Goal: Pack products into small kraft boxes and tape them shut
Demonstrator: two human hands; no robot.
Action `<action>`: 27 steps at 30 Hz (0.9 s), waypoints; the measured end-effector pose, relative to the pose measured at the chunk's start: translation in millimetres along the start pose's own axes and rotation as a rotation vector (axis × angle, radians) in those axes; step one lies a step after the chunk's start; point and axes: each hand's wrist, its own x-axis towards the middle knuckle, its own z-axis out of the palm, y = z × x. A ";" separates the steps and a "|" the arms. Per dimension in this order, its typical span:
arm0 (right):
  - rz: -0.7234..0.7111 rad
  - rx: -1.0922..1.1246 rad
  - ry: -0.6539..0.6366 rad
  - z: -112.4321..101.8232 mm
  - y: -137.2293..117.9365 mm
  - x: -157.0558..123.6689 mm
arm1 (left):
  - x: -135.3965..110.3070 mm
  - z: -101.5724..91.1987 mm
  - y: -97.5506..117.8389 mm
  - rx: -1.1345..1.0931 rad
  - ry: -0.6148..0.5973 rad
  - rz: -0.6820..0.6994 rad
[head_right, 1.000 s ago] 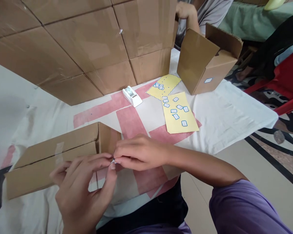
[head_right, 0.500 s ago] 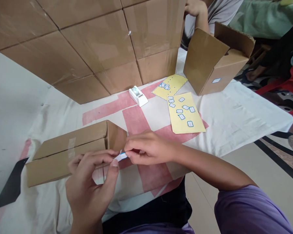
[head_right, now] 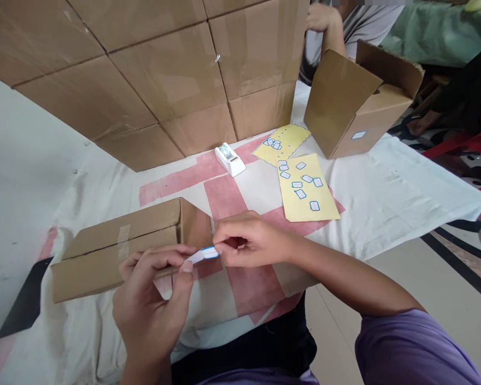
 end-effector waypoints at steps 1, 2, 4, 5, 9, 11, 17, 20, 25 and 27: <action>-0.004 0.001 0.004 0.6 0.2 0.0 | -0.2 -0.1 -0.2 -0.002 0.002 -0.004; -0.012 0.003 0.006 0.6 0.1 0.2 | -0.3 -0.2 -0.4 -0.003 0.001 -0.003; -0.030 0.003 0.005 -3.5 -0.7 1.5 | -0.3 -0.5 -0.9 -0.006 0.001 0.009; -0.032 -0.005 0.008 -9.1 -1.0 2.4 | -0.3 -0.6 -1.2 -0.007 0.003 0.015; 0.155 -0.146 0.140 -62.6 3.6 2.0 | -0.2 -0.5 -2.1 -0.015 0.026 0.019; 0.390 -0.293 0.244 -101.4 12.4 -4.2 | -0.2 -0.1 -2.2 -0.014 0.029 0.033; 1.044 -0.720 0.142 -170.5 56.7 -36.6 | -1.2 1.8 -1.0 -0.012 0.045 0.049; 1.129 -0.715 0.083 -168.4 73.5 -43.2 | -2.1 1.7 -1.0 -0.028 0.048 0.043; 1.146 -0.719 0.107 -160.0 85.4 -41.2 | -2.2 -0.9 -3.6 -0.076 0.016 0.059; 1.160 -0.689 0.160 -160.7 87.6 -41.9 | -2.0 -1.7 -5.1 -0.095 0.017 0.063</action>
